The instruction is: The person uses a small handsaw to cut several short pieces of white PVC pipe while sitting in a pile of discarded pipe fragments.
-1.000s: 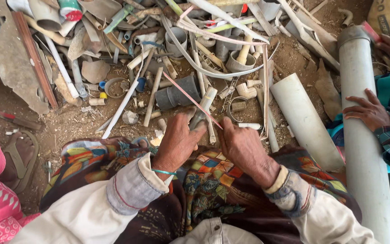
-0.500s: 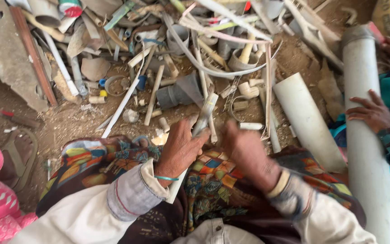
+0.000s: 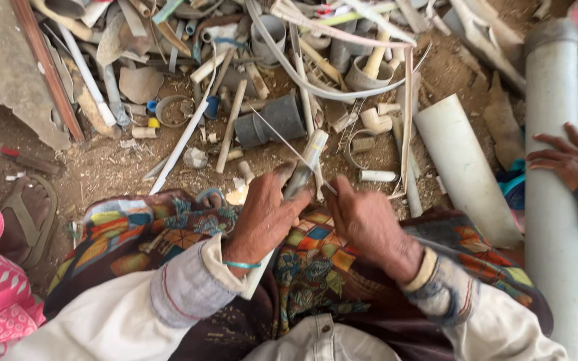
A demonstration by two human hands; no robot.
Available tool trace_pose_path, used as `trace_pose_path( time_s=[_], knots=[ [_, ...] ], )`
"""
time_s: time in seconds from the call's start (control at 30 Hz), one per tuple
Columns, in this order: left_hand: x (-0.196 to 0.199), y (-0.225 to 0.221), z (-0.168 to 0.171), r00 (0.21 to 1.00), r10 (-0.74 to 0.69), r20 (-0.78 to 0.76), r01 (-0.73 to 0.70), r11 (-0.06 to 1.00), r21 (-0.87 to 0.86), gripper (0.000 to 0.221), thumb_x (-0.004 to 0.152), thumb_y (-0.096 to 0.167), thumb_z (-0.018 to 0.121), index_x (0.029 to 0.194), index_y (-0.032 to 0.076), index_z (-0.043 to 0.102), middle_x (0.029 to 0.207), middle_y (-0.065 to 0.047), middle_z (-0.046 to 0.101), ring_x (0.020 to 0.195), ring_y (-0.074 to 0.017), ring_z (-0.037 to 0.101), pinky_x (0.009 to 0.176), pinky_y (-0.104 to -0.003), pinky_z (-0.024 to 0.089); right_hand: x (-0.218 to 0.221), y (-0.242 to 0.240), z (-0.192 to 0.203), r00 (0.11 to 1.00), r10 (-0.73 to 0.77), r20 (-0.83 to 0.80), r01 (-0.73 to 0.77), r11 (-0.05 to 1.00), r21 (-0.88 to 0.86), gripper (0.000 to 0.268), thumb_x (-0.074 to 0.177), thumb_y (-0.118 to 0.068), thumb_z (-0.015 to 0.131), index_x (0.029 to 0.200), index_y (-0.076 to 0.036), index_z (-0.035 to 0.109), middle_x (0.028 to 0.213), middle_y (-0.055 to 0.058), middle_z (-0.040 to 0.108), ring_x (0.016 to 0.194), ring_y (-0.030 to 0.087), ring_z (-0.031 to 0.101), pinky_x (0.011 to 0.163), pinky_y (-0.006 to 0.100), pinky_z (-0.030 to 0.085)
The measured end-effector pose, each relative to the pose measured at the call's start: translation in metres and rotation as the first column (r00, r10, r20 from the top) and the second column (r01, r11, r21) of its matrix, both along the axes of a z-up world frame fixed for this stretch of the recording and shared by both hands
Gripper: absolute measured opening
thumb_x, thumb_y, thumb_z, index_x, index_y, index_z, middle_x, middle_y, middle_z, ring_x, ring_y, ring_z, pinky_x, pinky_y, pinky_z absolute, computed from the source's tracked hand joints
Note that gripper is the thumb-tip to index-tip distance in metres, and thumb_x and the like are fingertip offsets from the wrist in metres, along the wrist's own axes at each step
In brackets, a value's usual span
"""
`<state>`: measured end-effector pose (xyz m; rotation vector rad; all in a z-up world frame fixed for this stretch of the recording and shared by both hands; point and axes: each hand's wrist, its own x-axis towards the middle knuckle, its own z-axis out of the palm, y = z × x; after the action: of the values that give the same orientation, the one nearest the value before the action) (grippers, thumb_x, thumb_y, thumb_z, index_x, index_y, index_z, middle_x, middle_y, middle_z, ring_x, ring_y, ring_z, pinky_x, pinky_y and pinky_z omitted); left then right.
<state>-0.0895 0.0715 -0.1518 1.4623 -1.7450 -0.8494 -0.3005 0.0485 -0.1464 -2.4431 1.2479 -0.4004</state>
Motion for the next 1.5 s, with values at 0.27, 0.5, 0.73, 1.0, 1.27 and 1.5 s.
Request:
trace_pose_path(
  time_s=[0.27,0.5,0.73,1.0,1.27,1.5],
  knots=[
    [-0.003,-0.008,0.055,0.929,-0.024,-0.369,0.147,0.939,0.311,0.04,0.096,0.029,0.058,0.122,-0.001,0.06,0.082,-0.015,0.061,0.057,-0.0168,0.064,0.045,-0.03,0.055,-0.007,-0.018,0.05,0.836,-0.451,0.313,0.059,0.641,0.766,0.032,0.107,-0.032,0.041,0.113,-0.005,0.056,0.067,0.002,0.063,0.053,0.011,0.06,0.046,0.031,0.051],
    [-0.005,-0.013,0.078,0.885,0.068,-0.461,0.169,0.875,0.453,0.044,0.097,0.032,0.06,0.122,-0.003,0.062,0.058,-0.005,0.058,0.042,-0.0114,0.059,0.043,-0.028,0.051,-0.002,-0.016,0.058,0.845,-0.432,0.315,0.205,0.806,0.556,0.025,0.111,-0.027,0.047,0.105,-0.003,0.048,0.064,0.005,0.058,0.055,0.013,0.057,0.05,0.031,0.046],
    [-0.012,-0.01,0.078,0.899,0.089,-0.43,0.208,0.776,0.595,0.048,0.09,0.028,0.063,0.126,-0.004,0.059,0.062,-0.006,0.063,0.042,-0.0138,0.062,0.036,-0.031,0.052,0.008,-0.007,0.061,0.895,-0.412,0.17,0.329,0.868,0.371,0.022,0.108,-0.023,0.052,0.104,-0.003,0.045,0.059,0.009,0.057,0.048,0.02,0.057,0.043,0.037,0.045],
    [-0.015,-0.001,0.078,0.857,0.126,-0.499,0.201,0.811,0.549,0.044,0.092,0.026,0.063,0.12,-0.008,0.062,0.063,-0.01,0.062,0.04,-0.0137,0.059,0.038,-0.029,0.053,-0.005,-0.017,0.049,0.932,-0.349,0.1,0.327,0.927,0.184,0.02,0.109,-0.02,0.052,0.103,-0.001,0.047,0.055,0.012,0.054,0.041,0.026,0.058,0.037,0.042,0.042],
    [-0.017,0.005,0.089,0.893,0.075,-0.443,0.191,0.829,0.526,0.042,0.092,0.025,0.064,0.122,-0.005,0.065,0.074,-0.015,0.071,0.051,-0.0211,0.065,0.049,-0.036,0.057,-0.016,0.003,0.049,0.824,-0.483,0.297,0.321,0.829,0.458,0.019,0.111,-0.023,0.048,0.116,-0.004,0.051,0.063,0.003,0.056,0.046,0.009,0.049,0.039,0.027,0.04],
    [-0.024,0.027,0.103,0.9,-0.013,-0.435,0.12,0.968,0.221,0.051,0.093,0.019,0.075,0.141,0.003,0.062,0.114,-0.019,0.076,0.1,-0.026,0.08,0.084,-0.036,0.066,-0.026,0.041,0.075,0.777,-0.342,0.528,0.217,0.933,0.286,0.029,0.115,-0.027,0.046,0.129,-0.003,0.052,0.087,0.003,0.066,0.065,0.004,0.06,0.058,0.017,0.05]
  ],
)
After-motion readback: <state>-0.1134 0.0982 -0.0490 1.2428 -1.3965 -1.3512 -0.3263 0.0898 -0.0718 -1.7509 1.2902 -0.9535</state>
